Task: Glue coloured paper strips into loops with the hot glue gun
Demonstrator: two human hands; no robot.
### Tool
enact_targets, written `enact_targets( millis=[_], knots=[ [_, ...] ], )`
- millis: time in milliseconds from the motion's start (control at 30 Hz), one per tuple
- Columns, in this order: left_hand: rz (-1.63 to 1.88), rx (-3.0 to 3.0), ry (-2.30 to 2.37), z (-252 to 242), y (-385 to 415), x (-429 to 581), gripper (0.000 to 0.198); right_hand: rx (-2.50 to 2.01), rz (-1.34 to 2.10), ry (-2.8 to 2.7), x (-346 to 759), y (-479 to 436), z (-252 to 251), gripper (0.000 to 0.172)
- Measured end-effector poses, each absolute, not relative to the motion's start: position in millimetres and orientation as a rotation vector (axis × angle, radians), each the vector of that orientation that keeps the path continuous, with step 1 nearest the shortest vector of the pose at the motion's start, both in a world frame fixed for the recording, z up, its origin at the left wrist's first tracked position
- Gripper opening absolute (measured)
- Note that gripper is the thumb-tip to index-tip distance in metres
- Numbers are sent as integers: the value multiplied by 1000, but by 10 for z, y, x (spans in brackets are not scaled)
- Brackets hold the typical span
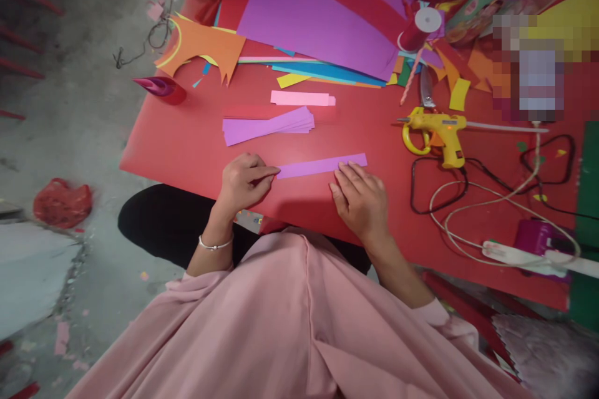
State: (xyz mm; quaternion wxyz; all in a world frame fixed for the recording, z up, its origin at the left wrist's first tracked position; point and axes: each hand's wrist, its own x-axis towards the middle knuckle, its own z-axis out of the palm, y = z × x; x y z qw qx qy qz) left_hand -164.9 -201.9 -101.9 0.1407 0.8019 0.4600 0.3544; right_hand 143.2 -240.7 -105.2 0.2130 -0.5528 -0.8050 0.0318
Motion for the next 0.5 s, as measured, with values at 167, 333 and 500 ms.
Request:
enact_targets(
  millis=[167, 333, 500],
  knots=[
    [1044, 2329, 1321, -1022, -2020, -1646, 16, -1533, 102, -2237, 1440, -2409, -1059, 36],
    [1008, 2326, 1351, -1021, -2021, -1648, 18, -1518, 76, -2234, 1448, -2417, -1060, 35],
    [1016, 2344, 1347, -1023, -2022, -1647, 18, -1496, 31, -2237, 1448, -2418, -1067, 33]
  ],
)
